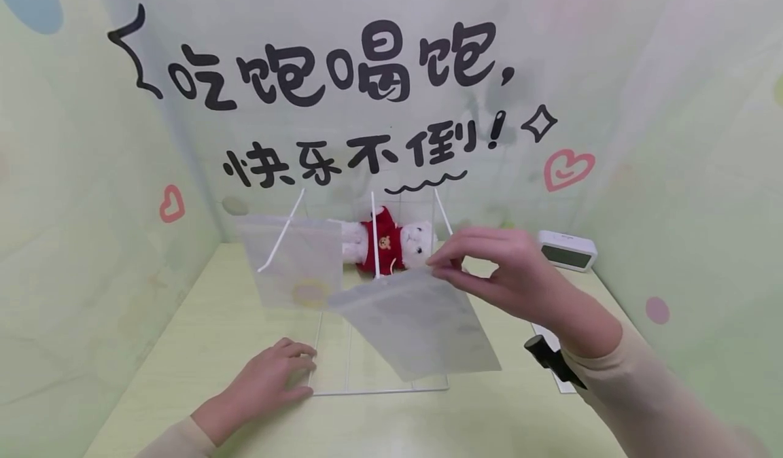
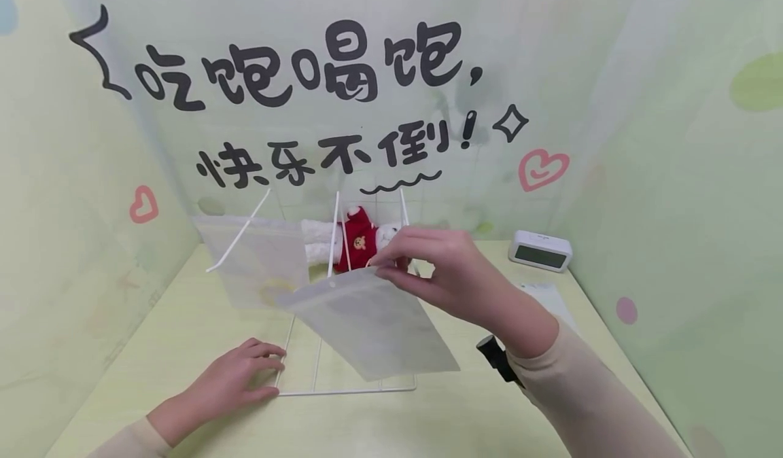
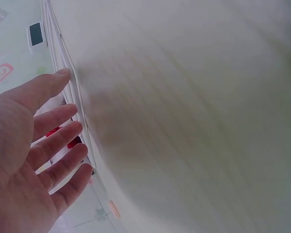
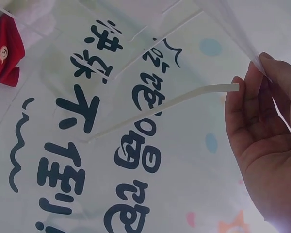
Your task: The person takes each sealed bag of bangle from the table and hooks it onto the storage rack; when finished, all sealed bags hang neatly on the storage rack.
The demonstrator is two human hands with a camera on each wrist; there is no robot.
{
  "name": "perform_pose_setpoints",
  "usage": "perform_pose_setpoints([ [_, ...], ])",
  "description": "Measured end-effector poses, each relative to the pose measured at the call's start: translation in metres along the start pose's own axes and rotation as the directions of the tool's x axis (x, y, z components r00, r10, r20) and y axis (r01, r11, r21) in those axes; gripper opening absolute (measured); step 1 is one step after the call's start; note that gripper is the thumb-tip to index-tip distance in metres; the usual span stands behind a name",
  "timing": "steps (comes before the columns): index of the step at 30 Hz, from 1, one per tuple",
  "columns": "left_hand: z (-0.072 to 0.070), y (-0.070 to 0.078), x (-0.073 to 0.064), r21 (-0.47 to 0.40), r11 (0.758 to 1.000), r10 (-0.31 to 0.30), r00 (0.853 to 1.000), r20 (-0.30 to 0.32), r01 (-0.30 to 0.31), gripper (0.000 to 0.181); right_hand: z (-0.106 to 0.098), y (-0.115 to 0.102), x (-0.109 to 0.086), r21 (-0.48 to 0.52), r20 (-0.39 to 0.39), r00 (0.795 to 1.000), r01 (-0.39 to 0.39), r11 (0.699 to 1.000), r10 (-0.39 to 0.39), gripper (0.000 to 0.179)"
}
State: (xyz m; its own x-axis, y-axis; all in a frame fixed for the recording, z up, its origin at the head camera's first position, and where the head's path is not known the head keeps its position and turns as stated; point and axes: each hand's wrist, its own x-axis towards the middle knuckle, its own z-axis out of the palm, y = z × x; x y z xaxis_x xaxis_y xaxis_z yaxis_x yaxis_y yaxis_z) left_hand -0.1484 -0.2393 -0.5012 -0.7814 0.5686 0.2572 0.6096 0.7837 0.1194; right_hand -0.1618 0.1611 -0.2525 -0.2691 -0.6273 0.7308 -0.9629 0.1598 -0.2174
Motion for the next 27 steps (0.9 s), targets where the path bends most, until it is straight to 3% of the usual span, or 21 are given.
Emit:
perform_pose_setpoints([
  [8,-0.001,0.0,0.001,0.008,1.0,-0.006,1.0,0.023,0.006,0.031,0.005,0.011,0.004,0.017,0.049,0.994,-0.101,0.995,0.1,0.028],
  [27,-0.004,0.003,0.002,0.011,1.0,-0.004,1.0,0.025,0.003,0.031,0.009,0.044,0.019,-0.011,0.065,0.992,-0.107,0.994,0.108,0.023],
])
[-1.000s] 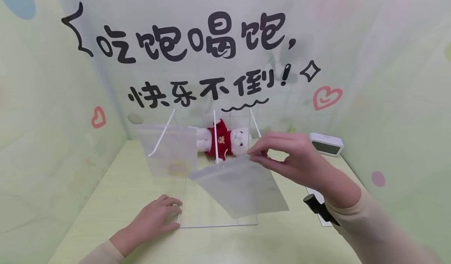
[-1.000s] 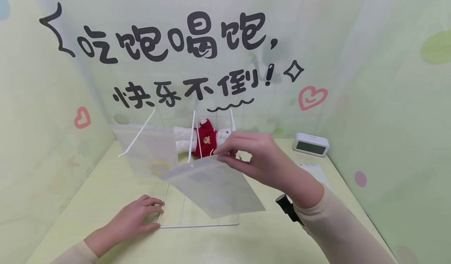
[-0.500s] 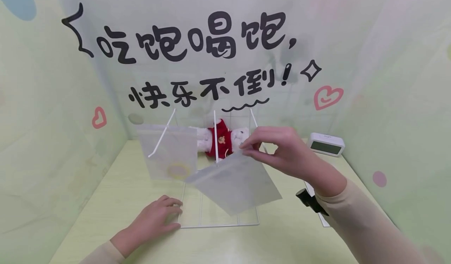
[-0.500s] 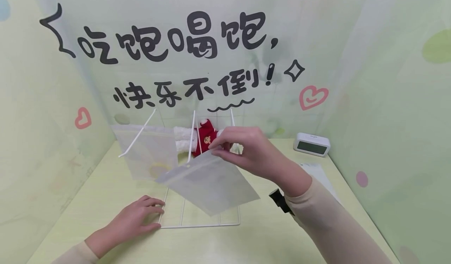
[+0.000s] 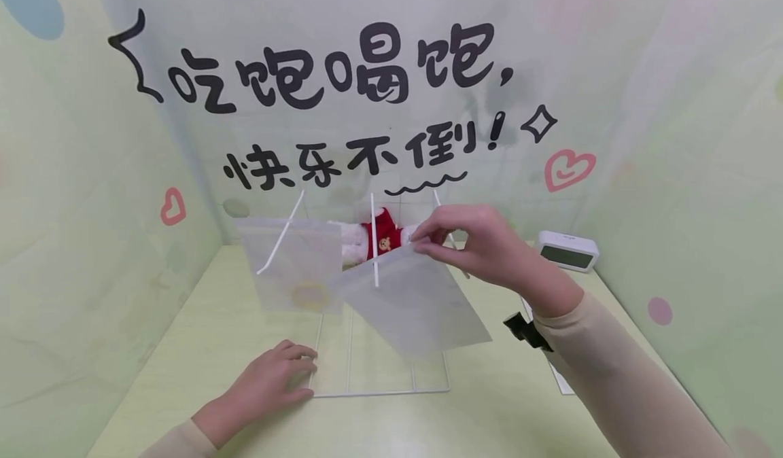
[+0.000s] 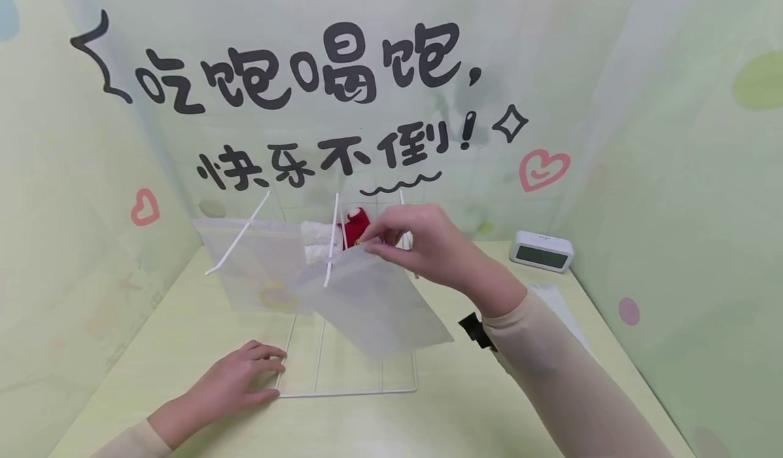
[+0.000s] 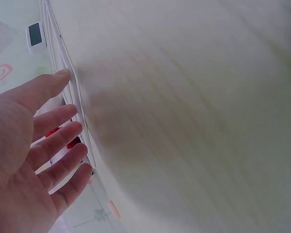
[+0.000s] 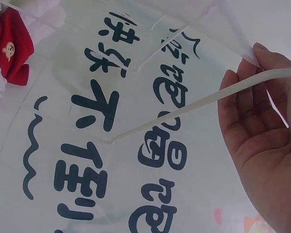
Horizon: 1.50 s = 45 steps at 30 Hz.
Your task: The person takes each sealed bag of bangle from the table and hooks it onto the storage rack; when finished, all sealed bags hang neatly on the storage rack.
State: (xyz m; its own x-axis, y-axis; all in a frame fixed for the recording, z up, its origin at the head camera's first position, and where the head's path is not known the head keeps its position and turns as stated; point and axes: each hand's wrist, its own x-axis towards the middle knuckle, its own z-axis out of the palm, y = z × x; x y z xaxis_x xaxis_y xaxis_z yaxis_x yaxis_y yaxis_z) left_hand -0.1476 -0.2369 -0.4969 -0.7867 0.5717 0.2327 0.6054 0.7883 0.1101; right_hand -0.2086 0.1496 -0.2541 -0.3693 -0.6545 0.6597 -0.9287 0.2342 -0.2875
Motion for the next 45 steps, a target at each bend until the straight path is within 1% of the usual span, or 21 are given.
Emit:
perform_pose_setpoints([
  [10,0.002,0.002,-0.001,-0.009,1.0,0.006,1.0,0.005,-0.006,0.031,0.005,0.026,0.005,-0.016,0.019,0.998,-0.057,0.998,0.057,0.02],
  [15,-0.003,0.003,-0.001,0.004,1.0,0.0,1.0,-0.003,0.0,0.032,0.006,0.034,0.005,-0.027,-0.001,0.995,-0.1,0.995,0.1,0.018],
  [18,-0.003,0.004,0.001,-0.004,1.0,-0.006,1.0,0.007,0.006,0.032,0.006,0.037,0.002,-0.032,-0.011,0.993,-0.118,0.993,0.118,0.018],
  [23,-0.003,0.005,0.001,-0.01,1.0,-0.007,1.0,0.026,0.008,0.033,0.004,0.039,-0.003,-0.071,-0.012,0.99,-0.142,0.987,0.141,0.026],
  [27,-0.005,0.005,0.002,0.001,1.0,-0.006,1.0,0.026,0.006,0.034,-0.003,0.041,-0.011,-0.117,-0.039,0.987,-0.162,0.98,0.158,0.033],
  [31,-0.006,0.003,0.003,0.012,1.0,-0.006,1.0,0.017,0.006,0.034,-0.015,0.047,-0.027,-0.158,-0.09,0.981,-0.184,0.97,0.172,0.035],
  [34,-0.006,0.001,0.003,0.011,1.0,-0.002,1.0,0.012,0.002,0.034,-0.025,0.055,-0.043,-0.176,-0.121,0.973,-0.215,0.96,0.196,0.034],
  [36,-0.005,0.0,0.003,0.006,1.0,-0.001,1.0,0.01,0.001,0.034,-0.03,0.061,-0.056,-0.192,-0.128,0.967,-0.244,0.951,0.222,0.033],
  [38,-0.004,-0.001,0.003,0.003,1.0,-0.001,1.0,0.011,0.001,0.034,-0.034,0.068,-0.071,-0.203,-0.118,0.959,-0.279,0.939,0.259,0.033],
  [40,-0.003,-0.001,0.002,0.0,1.0,-0.002,1.0,0.012,0.002,0.034,-0.037,0.075,-0.087,-0.214,-0.103,0.948,-0.317,0.924,0.301,0.033],
  [45,-0.002,-0.001,0.0,-0.008,1.0,-0.002,1.0,0.02,0.002,0.035,-0.042,0.091,-0.128,-0.251,-0.091,0.91,-0.414,0.875,0.405,0.031],
])
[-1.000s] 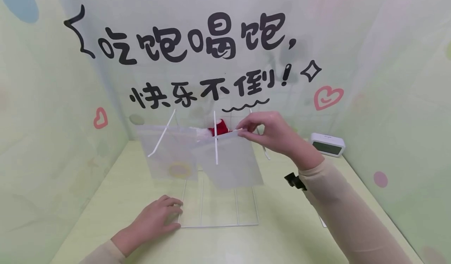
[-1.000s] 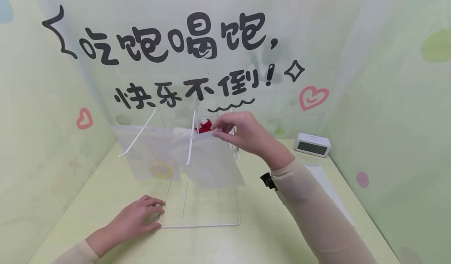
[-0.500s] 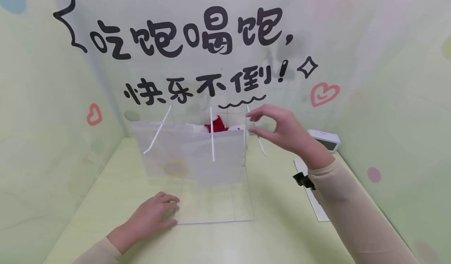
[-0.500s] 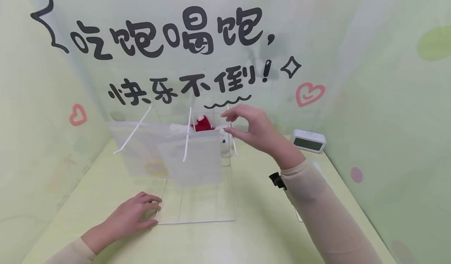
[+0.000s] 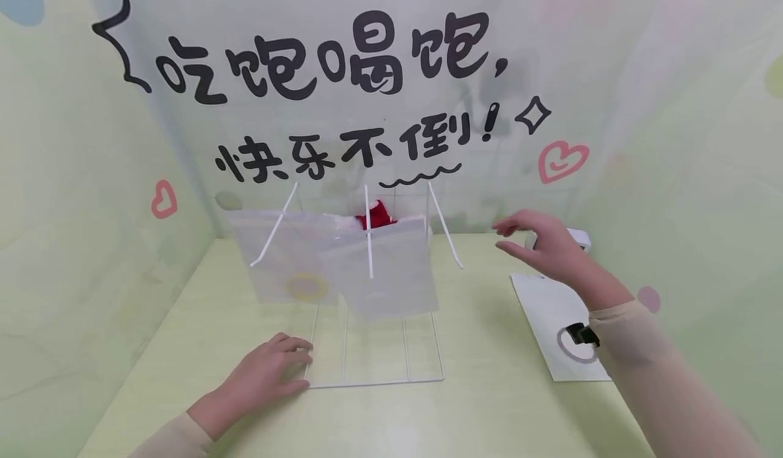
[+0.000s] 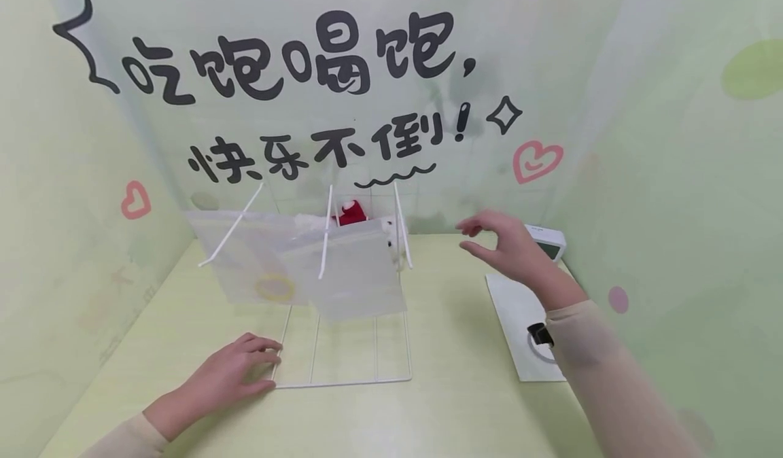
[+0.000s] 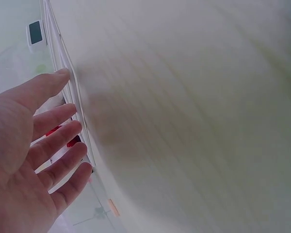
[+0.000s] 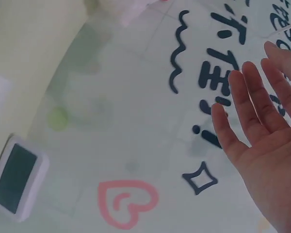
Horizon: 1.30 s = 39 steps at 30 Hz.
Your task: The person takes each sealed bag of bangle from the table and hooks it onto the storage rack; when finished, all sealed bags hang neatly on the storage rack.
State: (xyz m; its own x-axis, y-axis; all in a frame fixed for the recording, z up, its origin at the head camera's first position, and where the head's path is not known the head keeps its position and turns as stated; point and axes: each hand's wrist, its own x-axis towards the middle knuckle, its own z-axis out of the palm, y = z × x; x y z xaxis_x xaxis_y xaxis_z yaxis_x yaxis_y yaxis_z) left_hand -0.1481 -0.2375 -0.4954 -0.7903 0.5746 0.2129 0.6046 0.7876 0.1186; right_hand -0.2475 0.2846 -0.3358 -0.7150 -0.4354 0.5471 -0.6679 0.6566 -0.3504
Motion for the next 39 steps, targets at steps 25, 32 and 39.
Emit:
perform_pose_setpoints([
  [25,0.003,0.005,-0.003,-0.001,1.0,-0.014,1.0,-0.006,0.014,0.037,-0.008,0.142,-0.111,-0.09,0.234,0.868,-0.43,0.899,0.438,0.023],
  [32,0.005,0.005,-0.002,0.018,1.0,-0.011,1.0,-0.002,0.011,0.037,-0.012,0.173,-0.131,-0.146,0.281,0.812,-0.49,0.859,0.511,0.026],
  [39,0.004,0.005,-0.002,0.024,1.0,0.001,0.999,-0.034,0.0,0.036,-0.009,0.195,-0.136,-0.144,0.303,0.787,-0.52,0.842,0.537,0.026],
])
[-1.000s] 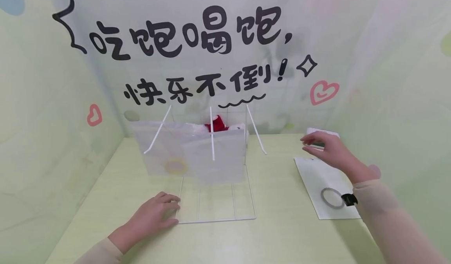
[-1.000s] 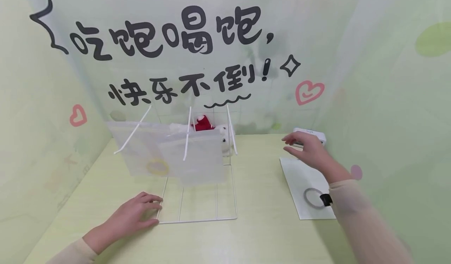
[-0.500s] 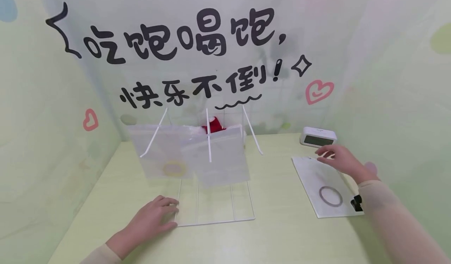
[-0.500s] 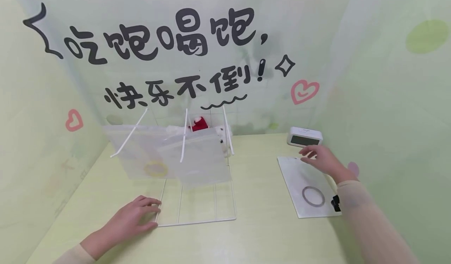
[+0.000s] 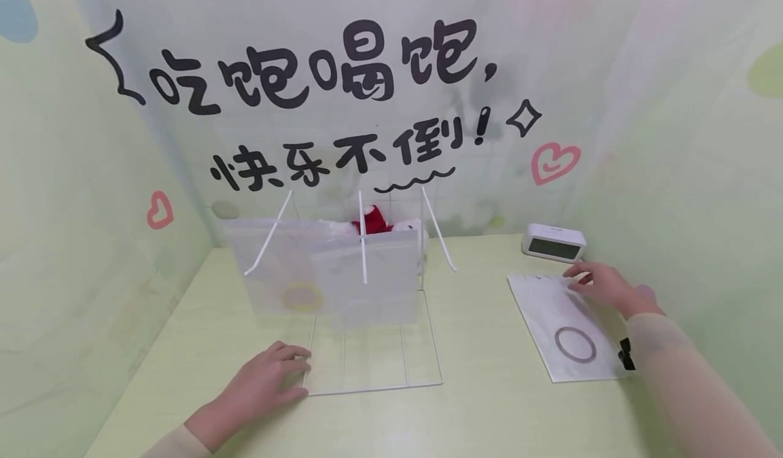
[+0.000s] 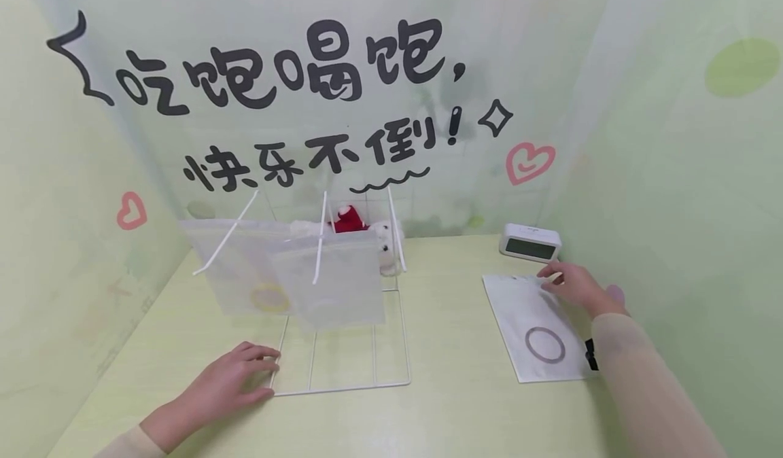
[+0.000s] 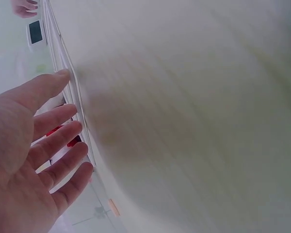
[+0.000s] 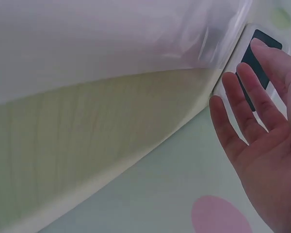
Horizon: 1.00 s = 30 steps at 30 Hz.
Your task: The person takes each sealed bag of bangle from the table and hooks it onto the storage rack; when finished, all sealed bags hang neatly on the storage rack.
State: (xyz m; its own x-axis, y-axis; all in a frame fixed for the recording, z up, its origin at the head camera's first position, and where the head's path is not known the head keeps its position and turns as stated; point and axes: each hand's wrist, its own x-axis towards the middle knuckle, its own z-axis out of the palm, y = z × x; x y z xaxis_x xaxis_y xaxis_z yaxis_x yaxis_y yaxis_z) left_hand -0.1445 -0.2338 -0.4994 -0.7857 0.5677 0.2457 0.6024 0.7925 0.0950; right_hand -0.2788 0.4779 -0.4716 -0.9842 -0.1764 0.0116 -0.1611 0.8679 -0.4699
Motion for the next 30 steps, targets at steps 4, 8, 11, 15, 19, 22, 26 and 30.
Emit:
perform_pose_setpoints([
  [4,0.0,0.0,0.0,-0.003,1.0,0.009,1.0,-0.004,-0.009,0.036,0.002,0.005,0.003,0.016,0.0,1.0,0.002,1.0,-0.002,0.029],
  [8,-0.002,0.0,0.001,-0.016,1.0,0.007,1.0,0.013,-0.007,0.035,0.005,0.012,0.005,0.012,0.004,1.0,0.01,1.0,-0.01,0.03],
  [11,-0.002,0.0,0.002,-0.026,1.0,0.0,1.0,0.03,0.001,0.035,0.008,0.018,0.007,-0.006,0.014,1.0,0.006,1.0,-0.006,0.031],
  [15,-0.003,0.0,0.001,-0.033,0.999,-0.006,0.999,0.038,0.007,0.034,0.011,0.02,0.008,-0.016,0.018,1.0,-0.011,1.0,0.011,0.032],
  [19,-0.004,0.0,0.001,-0.023,1.0,0.001,1.0,0.027,0.0,0.034,0.013,0.016,0.01,-0.012,0.001,1.0,-0.016,1.0,0.016,0.034],
  [22,-0.005,0.0,0.001,-0.013,1.0,0.003,1.0,0.022,-0.002,0.034,0.013,0.014,0.011,-0.007,-0.007,1.0,-0.007,1.0,0.007,0.034],
  [26,-0.006,0.0,0.0,-0.014,1.0,-0.003,1.0,0.026,0.003,0.034,0.012,0.013,0.011,-0.011,-0.029,0.999,-0.023,1.0,0.023,0.033],
  [30,-0.008,0.001,0.001,-0.013,1.0,-0.009,0.999,0.032,0.009,0.033,0.009,0.015,0.008,-0.014,-0.059,0.997,-0.042,0.999,0.041,0.03],
])
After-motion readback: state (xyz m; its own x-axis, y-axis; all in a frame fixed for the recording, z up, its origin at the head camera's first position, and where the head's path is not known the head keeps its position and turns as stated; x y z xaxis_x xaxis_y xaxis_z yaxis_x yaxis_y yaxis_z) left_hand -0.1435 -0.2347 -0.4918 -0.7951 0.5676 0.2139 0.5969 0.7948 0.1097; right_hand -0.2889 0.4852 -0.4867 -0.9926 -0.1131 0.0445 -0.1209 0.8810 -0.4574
